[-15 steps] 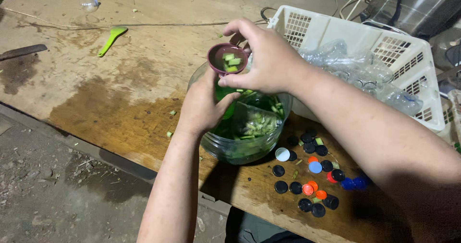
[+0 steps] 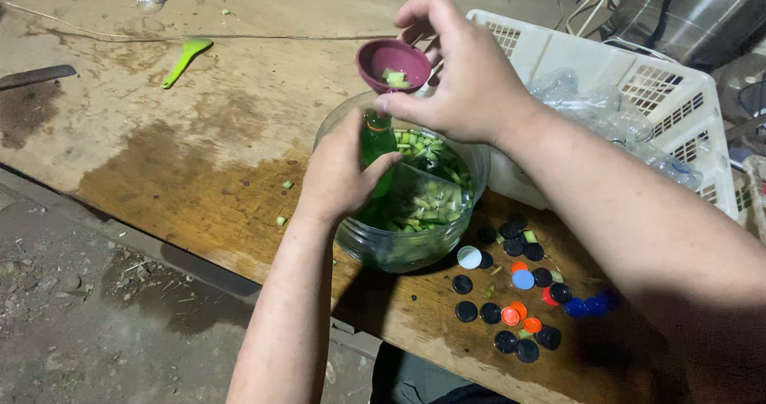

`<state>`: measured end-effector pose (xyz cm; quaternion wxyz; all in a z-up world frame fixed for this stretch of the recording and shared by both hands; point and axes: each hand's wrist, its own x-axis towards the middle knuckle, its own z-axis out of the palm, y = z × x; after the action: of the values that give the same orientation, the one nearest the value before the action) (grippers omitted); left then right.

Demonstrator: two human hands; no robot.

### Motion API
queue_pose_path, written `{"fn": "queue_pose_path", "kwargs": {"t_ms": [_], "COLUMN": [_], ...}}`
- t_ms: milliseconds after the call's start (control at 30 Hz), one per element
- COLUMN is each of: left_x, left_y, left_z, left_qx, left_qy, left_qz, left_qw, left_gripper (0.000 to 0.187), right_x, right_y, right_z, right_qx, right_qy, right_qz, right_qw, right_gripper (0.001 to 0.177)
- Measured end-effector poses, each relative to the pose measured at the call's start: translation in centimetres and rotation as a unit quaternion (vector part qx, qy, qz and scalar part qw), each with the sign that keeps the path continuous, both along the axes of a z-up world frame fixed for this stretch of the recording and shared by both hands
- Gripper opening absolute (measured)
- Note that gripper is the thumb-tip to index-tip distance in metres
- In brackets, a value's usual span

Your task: The person fills clear plastic bottles with chopped green vegetables and liquid from a large container using a pink funnel. After filling, they screw on red caps and place the bottles into a white crate. The process is repeated for multiple bottles.

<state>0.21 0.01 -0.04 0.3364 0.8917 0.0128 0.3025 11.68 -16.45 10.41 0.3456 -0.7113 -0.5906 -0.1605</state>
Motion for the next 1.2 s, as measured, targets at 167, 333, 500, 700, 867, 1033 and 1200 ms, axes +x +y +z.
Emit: {"fn": "queue_pose_path", "kwargs": {"t_ms": [167, 333, 500, 700, 867, 1033, 1200], "left_x": [0.0, 0.1, 0.1, 0.2, 0.1, 0.2, 0.2], "left_y": [0.0, -0.1, -0.1, -0.1, -0.3, -0.7, -0.9], "left_z": [-0.1, 0.1, 0.1, -0.2, -0.1, 0.0, 0.1], "left_qx": [-0.004, -0.004, 0.025, 0.071, 0.083, 0.138, 0.153], "left_qy": [-0.011, -0.020, -0.045, -0.023, 0.008, -0.001, 0.024], "left_qz": [-0.010, -0.019, -0.039, -0.044, -0.059, -0.001, 0.010], "left_qw": [1.000, 1.000, 0.998, 0.996, 0.995, 0.990, 0.988], "left_gripper": [0.061, 0.056, 0.057, 0.060, 0.055, 0.049, 0.052], "right_x": [0.9, 1.5, 0.9, -0.4, -1.2, -1.3, -0.7], "right_y": [-1.0, -1.9, -1.7, -1.1, -0.9, -0.9, -1.2], "right_z": [-0.8, -3.3, -7.2, -8.9, -8.1, -8.0, -9.3], "right_qx": [0.025, 0.048, -0.007, -0.177, -0.316, -0.339, -0.242], "right_qy": [-0.012, 0.042, 0.031, 0.079, 0.076, 0.071, 0.028], "right_qz": [-0.013, -0.060, -0.164, -0.216, -0.244, -0.229, -0.214], "right_qw": [1.000, 0.996, 0.986, 0.957, 0.914, 0.910, 0.946], "right_gripper": [0.071, 0.065, 0.068, 0.083, 0.079, 0.077, 0.046]}}
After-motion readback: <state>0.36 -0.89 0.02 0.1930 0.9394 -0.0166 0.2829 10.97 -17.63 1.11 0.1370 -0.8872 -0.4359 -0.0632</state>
